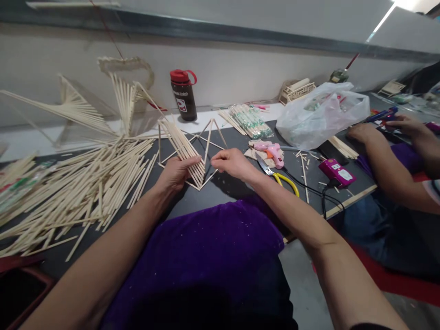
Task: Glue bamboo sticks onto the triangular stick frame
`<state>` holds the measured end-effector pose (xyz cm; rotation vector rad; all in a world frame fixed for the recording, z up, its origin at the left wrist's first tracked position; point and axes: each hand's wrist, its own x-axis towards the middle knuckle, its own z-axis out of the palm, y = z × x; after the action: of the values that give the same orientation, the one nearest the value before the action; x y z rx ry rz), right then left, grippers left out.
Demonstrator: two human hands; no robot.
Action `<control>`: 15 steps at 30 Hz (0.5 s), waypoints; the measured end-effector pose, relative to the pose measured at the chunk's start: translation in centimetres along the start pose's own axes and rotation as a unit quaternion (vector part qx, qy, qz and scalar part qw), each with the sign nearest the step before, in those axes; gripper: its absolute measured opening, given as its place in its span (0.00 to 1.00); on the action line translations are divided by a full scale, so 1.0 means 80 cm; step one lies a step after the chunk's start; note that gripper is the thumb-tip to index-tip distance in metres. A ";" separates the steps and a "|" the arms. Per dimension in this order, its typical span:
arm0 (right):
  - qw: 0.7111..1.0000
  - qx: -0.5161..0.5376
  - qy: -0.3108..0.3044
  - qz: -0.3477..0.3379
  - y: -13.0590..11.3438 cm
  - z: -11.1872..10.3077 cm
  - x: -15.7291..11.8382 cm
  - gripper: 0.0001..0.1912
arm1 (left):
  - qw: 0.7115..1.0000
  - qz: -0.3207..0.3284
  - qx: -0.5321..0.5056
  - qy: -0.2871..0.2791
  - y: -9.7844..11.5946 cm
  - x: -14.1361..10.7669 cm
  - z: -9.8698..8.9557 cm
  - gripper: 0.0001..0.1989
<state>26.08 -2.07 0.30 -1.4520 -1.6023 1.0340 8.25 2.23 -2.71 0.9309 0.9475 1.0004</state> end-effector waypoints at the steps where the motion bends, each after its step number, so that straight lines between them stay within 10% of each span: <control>1: 1.000 0.026 -0.006 0.013 0.001 0.010 0.004 0.08 | 1.000 0.000 -0.001 0.000 0.000 0.000 0.000 0.13; 15: 0.991 0.131 -0.003 0.033 0.017 0.030 0.014 0.10 | 1.000 -0.008 -0.012 -0.017 0.000 0.000 -0.003 0.13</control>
<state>24.33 -1.15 -1.91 -1.3310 -1.3701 1.2382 8.07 2.28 -2.81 0.9165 0.9105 0.9776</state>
